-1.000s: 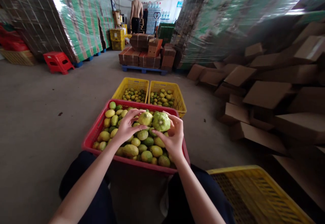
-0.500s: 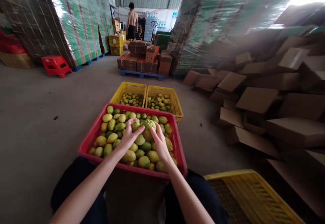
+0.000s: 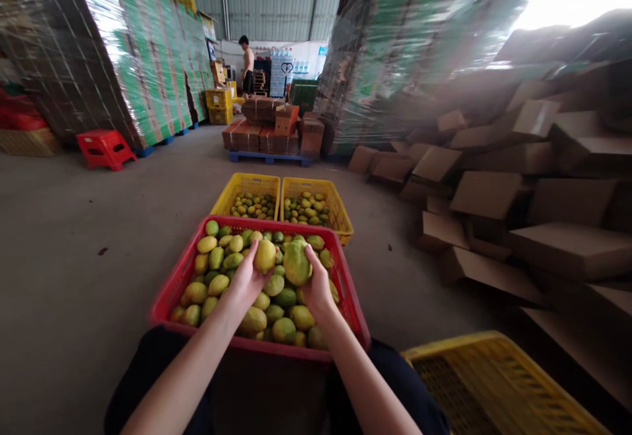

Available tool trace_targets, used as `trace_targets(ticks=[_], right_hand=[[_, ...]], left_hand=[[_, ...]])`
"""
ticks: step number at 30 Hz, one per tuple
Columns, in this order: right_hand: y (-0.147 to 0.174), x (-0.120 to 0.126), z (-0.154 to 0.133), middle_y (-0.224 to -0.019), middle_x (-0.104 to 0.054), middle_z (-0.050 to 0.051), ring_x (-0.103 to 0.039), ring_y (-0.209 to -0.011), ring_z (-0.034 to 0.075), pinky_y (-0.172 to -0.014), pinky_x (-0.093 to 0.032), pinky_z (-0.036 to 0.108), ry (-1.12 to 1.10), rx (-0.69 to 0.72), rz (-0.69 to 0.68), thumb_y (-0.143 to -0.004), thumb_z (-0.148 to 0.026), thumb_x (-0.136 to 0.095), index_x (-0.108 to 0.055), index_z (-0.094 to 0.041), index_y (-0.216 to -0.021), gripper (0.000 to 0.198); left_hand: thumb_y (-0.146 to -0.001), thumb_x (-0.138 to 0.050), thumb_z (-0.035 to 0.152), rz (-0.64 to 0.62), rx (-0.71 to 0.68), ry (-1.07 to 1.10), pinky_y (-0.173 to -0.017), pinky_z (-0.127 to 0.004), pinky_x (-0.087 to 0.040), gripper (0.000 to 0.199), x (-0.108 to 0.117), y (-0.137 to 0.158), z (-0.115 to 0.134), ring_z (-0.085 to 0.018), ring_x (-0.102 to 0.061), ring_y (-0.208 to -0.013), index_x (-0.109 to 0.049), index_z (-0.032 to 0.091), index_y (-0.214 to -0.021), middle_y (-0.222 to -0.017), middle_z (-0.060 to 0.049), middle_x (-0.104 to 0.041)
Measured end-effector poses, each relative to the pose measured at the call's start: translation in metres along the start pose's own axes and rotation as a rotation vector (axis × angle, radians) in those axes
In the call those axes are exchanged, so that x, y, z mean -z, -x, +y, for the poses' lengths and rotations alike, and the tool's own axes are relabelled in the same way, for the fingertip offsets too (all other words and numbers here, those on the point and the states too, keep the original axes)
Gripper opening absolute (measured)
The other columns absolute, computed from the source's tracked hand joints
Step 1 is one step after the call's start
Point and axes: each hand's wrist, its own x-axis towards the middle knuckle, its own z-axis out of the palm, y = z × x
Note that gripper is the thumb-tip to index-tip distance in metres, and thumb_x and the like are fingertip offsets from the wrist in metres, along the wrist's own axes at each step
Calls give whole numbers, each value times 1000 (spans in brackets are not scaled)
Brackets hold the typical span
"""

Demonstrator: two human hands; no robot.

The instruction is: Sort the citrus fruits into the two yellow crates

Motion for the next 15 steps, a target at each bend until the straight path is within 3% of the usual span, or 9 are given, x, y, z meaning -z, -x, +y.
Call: trace_targets(ticks=[5, 8, 12, 15], right_hand=[[-8, 3, -4, -85, -77, 4, -72, -72, 20, -60, -60, 31, -129, -155, -104, -82, -36, -65, -69, -19, -93, 21], [-12, 4, -1, -78, -76, 4, -71, -65, 21, -56, -60, 33, -151, -207, -108, -83, -36, -63, -68, -20, -90, 18], [-7, -3, 2, -71, -74, 4, -70, -62, 21, -51, -57, 33, -143, -230, -94, -84, -42, -61, -67, -19, -87, 23], [0, -9, -1, -71, -74, 3, -68, -57, 18, -48, -55, 28, -157, -203, -157, -81, -38, -66, -67, -18, -85, 20]], left_hand=[[-95, -50, 36, 117, 6, 100, -52, -22, -50, 22, 8, -9, 2, -12, -60, -58, -58, 16, -91, -70, -1, -61], [-97, -45, 39, 148, 5, 110, -47, -22, -46, 30, 11, -10, 5, -12, -54, -52, -61, 14, -101, -68, -2, -59], [-98, -38, 32, 152, 20, 124, -43, -20, -42, 34, 8, -5, 9, -13, -56, -54, -57, 12, -118, -75, -6, -62], [-98, -40, 34, 143, 11, 148, -48, -22, -47, 36, 4, -3, 12, -15, -60, -61, -57, 9, -118, -82, -9, -64]])
